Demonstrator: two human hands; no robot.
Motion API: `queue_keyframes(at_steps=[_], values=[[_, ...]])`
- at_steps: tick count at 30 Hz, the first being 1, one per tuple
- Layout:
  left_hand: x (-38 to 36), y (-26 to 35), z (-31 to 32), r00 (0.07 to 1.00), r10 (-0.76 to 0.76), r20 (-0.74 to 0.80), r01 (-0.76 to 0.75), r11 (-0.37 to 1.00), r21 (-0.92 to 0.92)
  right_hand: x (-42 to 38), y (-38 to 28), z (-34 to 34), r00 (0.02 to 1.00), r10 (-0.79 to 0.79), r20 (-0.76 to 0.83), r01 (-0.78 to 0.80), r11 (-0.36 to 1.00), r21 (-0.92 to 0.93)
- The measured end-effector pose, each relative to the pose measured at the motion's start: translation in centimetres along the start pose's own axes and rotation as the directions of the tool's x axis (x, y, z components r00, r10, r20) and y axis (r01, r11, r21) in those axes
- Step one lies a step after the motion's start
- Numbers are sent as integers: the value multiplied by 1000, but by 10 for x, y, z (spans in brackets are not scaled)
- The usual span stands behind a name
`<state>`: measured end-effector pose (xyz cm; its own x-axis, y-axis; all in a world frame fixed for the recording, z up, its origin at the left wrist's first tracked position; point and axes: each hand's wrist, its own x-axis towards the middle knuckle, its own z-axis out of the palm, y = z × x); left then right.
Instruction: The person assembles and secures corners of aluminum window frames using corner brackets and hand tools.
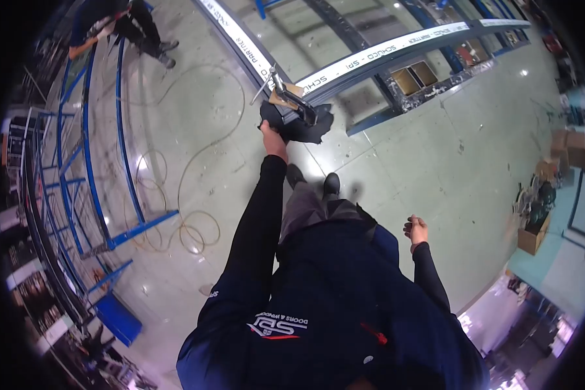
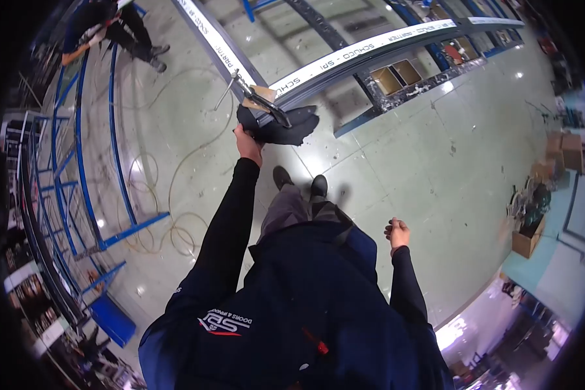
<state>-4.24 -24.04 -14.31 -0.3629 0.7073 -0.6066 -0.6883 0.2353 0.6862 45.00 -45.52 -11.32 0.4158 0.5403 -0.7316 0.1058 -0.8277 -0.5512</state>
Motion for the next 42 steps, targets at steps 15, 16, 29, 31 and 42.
queue_keyframes(at_steps=[15,16,29,31,42], values=[[-33,49,14,994,-74,-76,86,982,170,65,-55,-25,945,119,303,-47,971,-234],[-36,49,22,993,-38,-112,68,960,273,69,-57,-27,945,120,305,-59,978,-202],[-5,10,6,813,577,82,-220,173,960,91,-36,-11,945,125,301,-46,965,-257],[-11,-3,20,737,675,31,-317,305,898,89,-34,-6,943,149,299,-82,971,-225],[-31,-11,65,694,678,-243,-228,527,819,85,-67,26,918,102,382,21,952,-305]])
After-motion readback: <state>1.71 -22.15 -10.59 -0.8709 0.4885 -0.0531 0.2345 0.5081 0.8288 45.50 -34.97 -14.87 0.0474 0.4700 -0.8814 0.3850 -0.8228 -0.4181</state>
